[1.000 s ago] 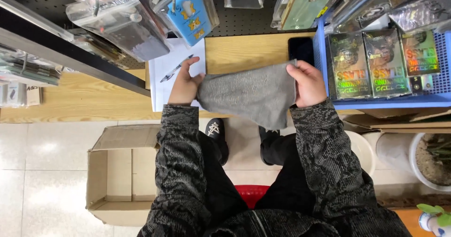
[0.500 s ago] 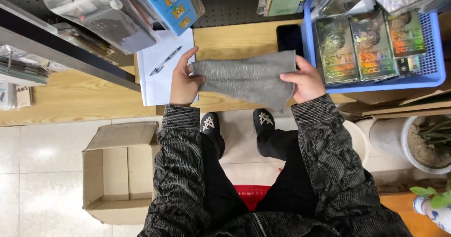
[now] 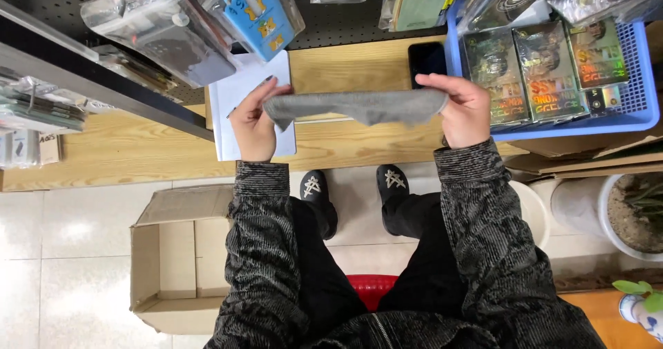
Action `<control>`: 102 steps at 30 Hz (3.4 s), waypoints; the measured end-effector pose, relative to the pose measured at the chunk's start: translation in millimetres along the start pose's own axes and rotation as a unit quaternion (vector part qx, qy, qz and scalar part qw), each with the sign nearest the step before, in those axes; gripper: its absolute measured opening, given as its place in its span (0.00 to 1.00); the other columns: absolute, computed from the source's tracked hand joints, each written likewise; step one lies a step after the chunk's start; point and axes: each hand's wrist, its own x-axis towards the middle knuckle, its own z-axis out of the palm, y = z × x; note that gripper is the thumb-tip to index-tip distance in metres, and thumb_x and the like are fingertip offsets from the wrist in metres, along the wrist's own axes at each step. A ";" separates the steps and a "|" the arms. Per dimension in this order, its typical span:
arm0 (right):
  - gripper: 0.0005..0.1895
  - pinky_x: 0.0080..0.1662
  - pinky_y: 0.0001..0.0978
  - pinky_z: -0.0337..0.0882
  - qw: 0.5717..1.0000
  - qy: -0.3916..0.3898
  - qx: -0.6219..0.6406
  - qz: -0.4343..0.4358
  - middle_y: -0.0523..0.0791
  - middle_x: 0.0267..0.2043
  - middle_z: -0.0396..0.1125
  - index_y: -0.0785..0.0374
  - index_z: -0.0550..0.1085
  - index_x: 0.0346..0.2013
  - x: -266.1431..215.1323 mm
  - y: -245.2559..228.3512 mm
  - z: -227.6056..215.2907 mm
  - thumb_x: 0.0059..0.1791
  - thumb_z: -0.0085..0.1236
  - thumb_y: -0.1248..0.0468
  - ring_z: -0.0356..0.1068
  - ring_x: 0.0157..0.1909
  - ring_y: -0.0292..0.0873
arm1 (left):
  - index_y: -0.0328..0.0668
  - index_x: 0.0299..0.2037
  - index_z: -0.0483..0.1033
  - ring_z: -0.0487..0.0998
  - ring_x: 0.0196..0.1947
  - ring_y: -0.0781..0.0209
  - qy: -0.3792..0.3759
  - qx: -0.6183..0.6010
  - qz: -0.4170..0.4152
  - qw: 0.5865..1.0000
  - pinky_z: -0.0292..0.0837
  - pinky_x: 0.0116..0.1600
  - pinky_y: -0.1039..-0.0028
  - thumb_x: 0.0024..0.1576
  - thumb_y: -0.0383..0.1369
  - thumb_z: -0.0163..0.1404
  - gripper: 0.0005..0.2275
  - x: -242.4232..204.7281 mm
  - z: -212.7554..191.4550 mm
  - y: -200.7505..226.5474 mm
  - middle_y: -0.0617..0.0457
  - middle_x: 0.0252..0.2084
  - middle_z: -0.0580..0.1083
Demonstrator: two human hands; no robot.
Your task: Washing a cleaning cloth in a bowl of water, wringing it out, and then using it to wipe down a product package.
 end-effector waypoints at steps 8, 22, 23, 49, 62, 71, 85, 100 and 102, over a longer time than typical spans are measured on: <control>0.06 0.43 0.26 0.73 0.983 0.019 -0.159 0.090 0.48 0.32 0.73 0.65 0.79 0.40 -1.3 -5.8 0.0 0.50 0.57 0.72 0.71 0.36 0.34 | 0.43 0.27 0.81 0.69 0.18 0.70 -0.066 0.005 -0.139 0.988 0.69 0.30 0.81 0.60 0.29 0.50 0.10 -5.4 -24.1 -46.3 0.54 0.17 0.71; 0.06 0.48 0.39 0.77 0.995 0.003 0.072 0.068 0.58 0.37 0.70 0.77 0.73 0.38 4.6 48.1 -39.3 0.47 0.54 0.80 0.74 0.41 0.47 | 0.31 0.38 0.80 0.71 0.26 0.75 -0.002 -0.051 -0.096 0.994 0.73 0.38 0.82 0.53 0.21 0.59 0.05 -4.4 -29.7 -4.6 0.54 0.21 0.72; 0.06 0.49 0.39 0.78 0.995 0.012 0.065 0.078 0.57 0.38 0.70 0.76 0.73 0.39 3.5 45.2 -35.9 0.48 0.53 0.80 0.74 0.42 0.47 | 0.32 0.43 0.78 0.73 0.27 0.73 -0.012 -0.062 -0.121 0.991 0.75 0.38 0.81 0.56 0.22 0.56 0.07 -6.5 -31.9 -15.6 0.51 0.24 0.74; 0.14 0.51 0.45 0.79 0.940 0.144 0.218 0.222 0.53 0.31 0.70 0.75 0.75 0.40 -1.9 29.5 -19.3 0.41 0.50 0.71 0.76 0.36 0.46 | 0.31 0.36 0.78 0.75 0.21 0.67 0.023 -0.133 -0.198 0.971 0.71 0.29 0.82 0.54 0.24 0.57 0.04 -10.4 -13.2 -52.8 0.49 0.22 0.74; 0.14 0.47 0.25 0.74 0.984 0.025 -0.171 0.037 0.52 0.40 0.73 0.69 0.76 0.45 -0.3 16.5 -13.7 0.45 0.65 0.77 0.73 0.41 0.37 | 0.32 0.42 0.80 0.72 0.28 0.72 0.061 -0.022 -0.136 0.989 0.70 0.34 0.81 0.54 0.23 0.59 0.08 -11.0 -19.9 -66.2 0.52 0.25 0.75; 0.09 0.35 0.24 0.74 0.956 0.056 -0.254 0.139 0.48 0.33 0.73 0.62 0.78 0.39 -9.7 47.3 -3.3 0.44 0.63 0.71 0.72 0.30 0.36 | 0.35 0.35 0.79 0.69 0.16 0.69 0.043 -0.130 -0.140 0.981 0.65 0.22 0.81 0.51 0.25 0.59 0.05 -20.3 9.3 -45.1 0.52 0.19 0.70; 0.44 0.61 0.63 0.62 0.721 -0.014 -0.647 0.247 0.59 0.69 0.44 0.56 0.45 0.72 -19.6 44.5 46.9 0.49 0.60 0.53 0.47 0.70 0.66 | 0.44 0.30 0.80 0.75 0.23 0.58 -0.243 0.077 -0.179 0.950 0.70 0.33 0.70 0.47 0.28 0.56 0.03 -41.0 80.1 11.4 0.50 0.21 0.75; 0.41 0.59 0.72 0.52 0.759 0.135 -0.632 0.080 0.55 0.70 0.37 0.54 0.49 0.70 -14.6 108.1 43.2 0.50 0.63 0.61 0.37 0.72 0.62 | 0.47 0.30 0.79 0.80 0.28 0.46 -0.300 0.185 -0.166 0.921 0.75 0.37 0.62 0.48 0.31 0.53 0.03 -48.8 79.5 -5.6 0.52 0.23 0.77; 0.41 0.60 0.72 0.51 0.783 0.153 -0.598 0.073 0.54 0.70 0.38 0.53 0.49 0.70 -14.2 112.7 39.8 0.49 0.63 0.62 0.39 0.72 0.61 | 0.46 0.30 0.79 0.80 0.29 0.45 -0.305 0.193 -0.166 0.918 0.75 0.37 0.61 0.48 0.31 0.53 0.03 -48.8 81.1 -5.1 0.51 0.23 0.77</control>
